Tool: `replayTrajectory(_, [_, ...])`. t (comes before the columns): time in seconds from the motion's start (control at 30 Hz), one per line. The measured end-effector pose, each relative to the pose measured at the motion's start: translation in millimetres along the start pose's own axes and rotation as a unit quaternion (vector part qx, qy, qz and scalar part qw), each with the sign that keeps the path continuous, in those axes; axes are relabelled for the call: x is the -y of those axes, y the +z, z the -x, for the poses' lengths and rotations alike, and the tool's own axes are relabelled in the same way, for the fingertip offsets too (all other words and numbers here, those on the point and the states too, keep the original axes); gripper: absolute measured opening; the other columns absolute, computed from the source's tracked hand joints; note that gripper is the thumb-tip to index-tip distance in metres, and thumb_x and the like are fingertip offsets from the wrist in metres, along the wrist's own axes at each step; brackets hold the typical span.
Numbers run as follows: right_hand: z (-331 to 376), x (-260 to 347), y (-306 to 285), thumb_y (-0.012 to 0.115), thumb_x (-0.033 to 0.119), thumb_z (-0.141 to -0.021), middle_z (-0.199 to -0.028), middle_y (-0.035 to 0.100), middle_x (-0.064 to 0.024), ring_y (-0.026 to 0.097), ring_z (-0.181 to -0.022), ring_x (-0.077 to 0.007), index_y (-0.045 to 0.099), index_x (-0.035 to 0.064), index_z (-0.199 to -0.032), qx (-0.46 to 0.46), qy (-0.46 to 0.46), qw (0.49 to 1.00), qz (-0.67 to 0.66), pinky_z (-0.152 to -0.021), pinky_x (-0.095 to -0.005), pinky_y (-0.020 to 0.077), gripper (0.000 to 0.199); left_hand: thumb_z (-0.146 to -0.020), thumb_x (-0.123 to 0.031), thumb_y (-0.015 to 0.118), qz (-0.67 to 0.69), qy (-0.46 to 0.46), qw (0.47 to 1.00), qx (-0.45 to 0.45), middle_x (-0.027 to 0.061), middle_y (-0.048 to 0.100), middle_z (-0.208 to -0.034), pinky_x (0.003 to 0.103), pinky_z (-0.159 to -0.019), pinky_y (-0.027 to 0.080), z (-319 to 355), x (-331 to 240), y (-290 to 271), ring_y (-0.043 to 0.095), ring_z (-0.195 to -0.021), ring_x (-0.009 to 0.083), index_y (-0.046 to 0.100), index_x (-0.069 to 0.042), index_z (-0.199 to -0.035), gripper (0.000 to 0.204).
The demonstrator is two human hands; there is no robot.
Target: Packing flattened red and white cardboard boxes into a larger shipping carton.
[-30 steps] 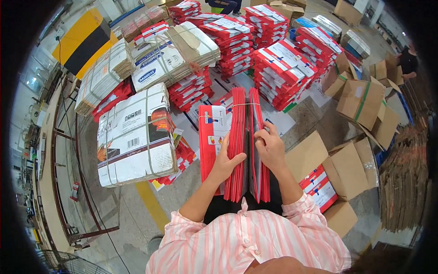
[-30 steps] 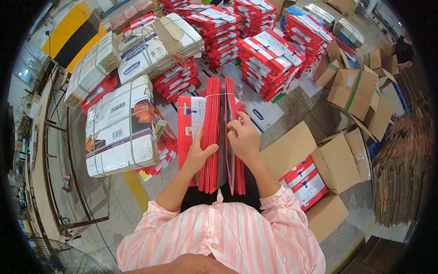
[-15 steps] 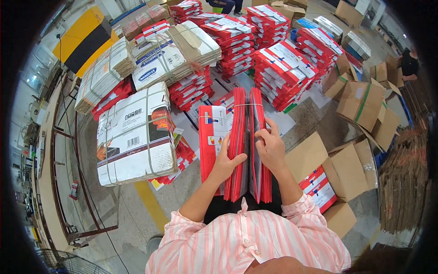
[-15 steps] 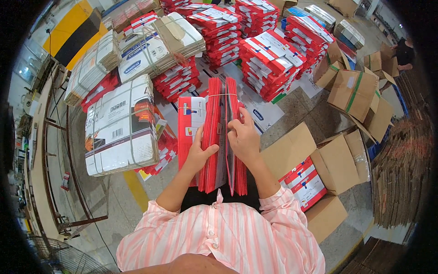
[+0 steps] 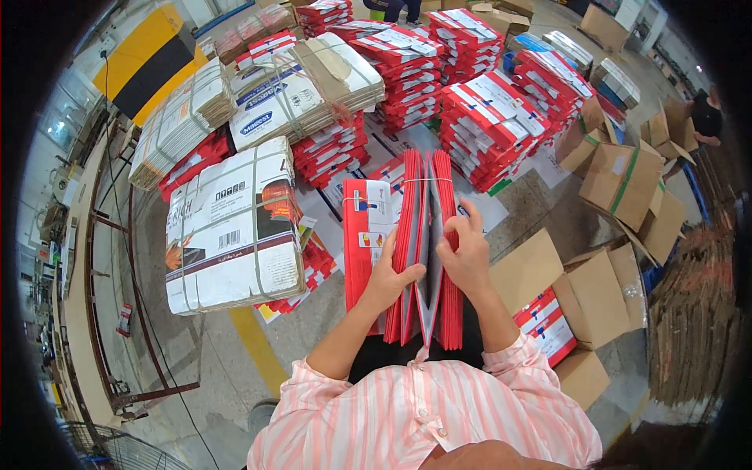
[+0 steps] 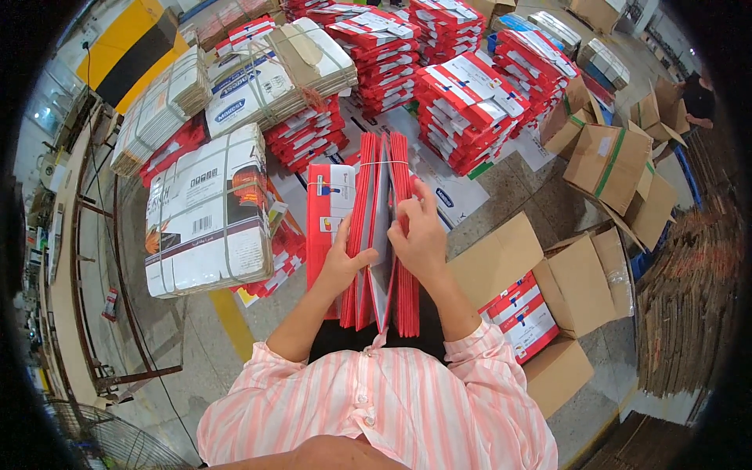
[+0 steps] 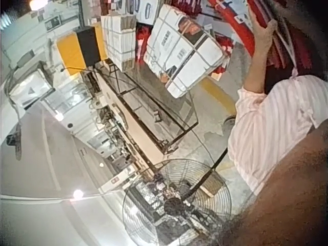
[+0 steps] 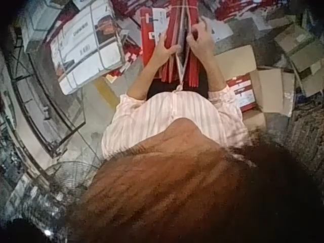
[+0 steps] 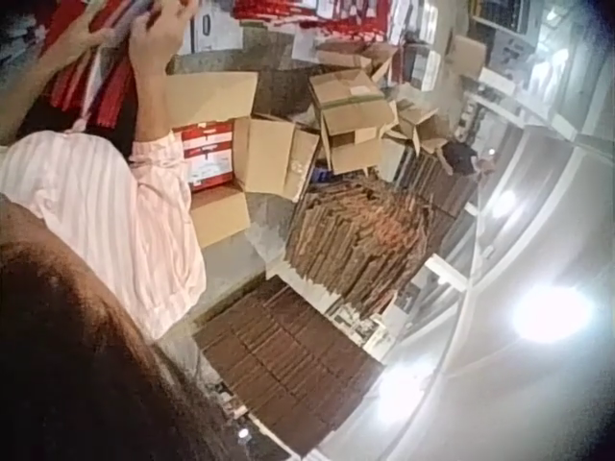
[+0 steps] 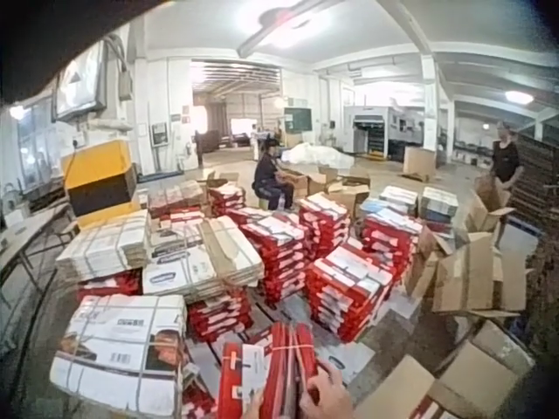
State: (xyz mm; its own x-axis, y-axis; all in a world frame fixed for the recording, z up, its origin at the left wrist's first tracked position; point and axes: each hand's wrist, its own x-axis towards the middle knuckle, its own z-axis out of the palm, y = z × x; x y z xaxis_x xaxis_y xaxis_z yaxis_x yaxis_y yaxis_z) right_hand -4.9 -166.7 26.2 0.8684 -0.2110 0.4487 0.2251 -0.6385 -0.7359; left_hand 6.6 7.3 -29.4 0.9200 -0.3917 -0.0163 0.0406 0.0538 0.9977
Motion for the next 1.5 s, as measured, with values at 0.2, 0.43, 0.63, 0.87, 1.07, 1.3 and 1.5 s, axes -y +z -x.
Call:
replayTrajectory(0.2, [-4,-11,5,0.067,0.012,-0.074,-0.138,0.042,-0.0232,0.054,-0.111,-0.0393,0.058,0.0065,-0.082,0.046,-0.053,0.996,0.05,-0.083,-0.0438,0.0498,0.013,-0.08,-0.016,0.076,0.026,0.0,1.0,0.004,0.014,0.036,-0.143,0.035,-0.11,0.029,-1,-4,0,0.038,-0.131,0.0207,0.018,0.001,-0.149,0.091])
replayTrajectory(0.43, [-4,11,1,0.067,0.014,-0.073,-0.138,0.042,-0.0221,0.049,-0.117,-0.0392,0.058,0.0075,-0.083,0.071,-0.009,0.994,0.076,-0.084,-0.0438,0.0492,0.015,-0.083,-0.026,0.073,-0.038,0.024,0.999,-0.005,0.0192,0.038,-0.143,0.035,-0.111,0.027,2,-6,2,0.038,-0.132,0.0239,0.021,0.002,-0.148,0.087])
replayTrajectory(0.63, [-3,8,4,0.06,0.004,-0.07,-0.139,0.042,-0.0206,0.052,-0.113,-0.0404,0.061,0.0071,-0.09,0.062,-0.06,0.992,0.096,-0.087,-0.0435,0.0482,0.021,-0.096,-0.025,0.055,-0.039,0.045,0.996,-0.059,0.0189,0.041,-0.14,0.034,-0.109,0.029,4,9,1,0.04,-0.13,0.0237,0.025,0.0,-0.146,0.064])
replayTrajectory(0.87, [-5,2,4,0.056,0.0,-0.071,-0.141,0.042,-0.0199,0.051,-0.112,-0.0399,0.065,0.0069,-0.095,0.07,-0.059,0.99,0.11,-0.091,-0.0439,0.0463,0.027,-0.092,-0.027,0.062,-0.002,-0.002,0.999,-0.038,0.019,0.048,-0.134,0.034,-0.105,0.034,3,9,2,0.047,-0.123,0.0239,0.027,0.001,-0.145,0.07])
replayTrajectory(1.07, [-4,2,2,0.055,0.002,-0.072,-0.142,0.042,-0.0189,0.052,-0.109,-0.039,0.065,0.005,-0.094,0.065,-0.055,0.991,0.104,-0.092,-0.0438,0.0451,0.025,-0.083,-0.022,0.07,-0.069,0.001,0.998,-0.014,0.0162,0.046,-0.136,0.032,-0.106,0.035,3,-2,1,0.046,-0.124,0.0203,0.026,0.003,-0.145,0.08])
replayTrajectory(1.3, [-3,2,5,0.059,0.007,-0.074,-0.144,0.04,-0.019,0.051,-0.112,-0.0393,0.064,0.0055,-0.089,0.07,-0.05,0.991,0.099,-0.092,-0.0444,0.0454,0.016,-0.09,-0.017,0.061,-0.042,0.009,0.999,-0.019,0.0175,0.047,-0.135,0.032,-0.105,0.035,5,5,2,0.046,-0.124,0.021,0.028,0.004,-0.145,0.067])
replayTrajectory(1.5, [-5,5,-1,0.068,0.013,-0.071,-0.145,0.038,-0.0177,0.052,-0.107,-0.0369,0.06,0.0069,-0.085,0.085,-0.068,0.99,0.095,-0.079,-0.0425,0.05,0.017,-0.092,-0.021,0.058,-0.073,0.04,0.996,-0.019,0.0196,0.045,-0.137,0.033,-0.107,0.032,4,10,0,0.044,-0.127,0.0226,0.026,0.004,-0.145,0.066])
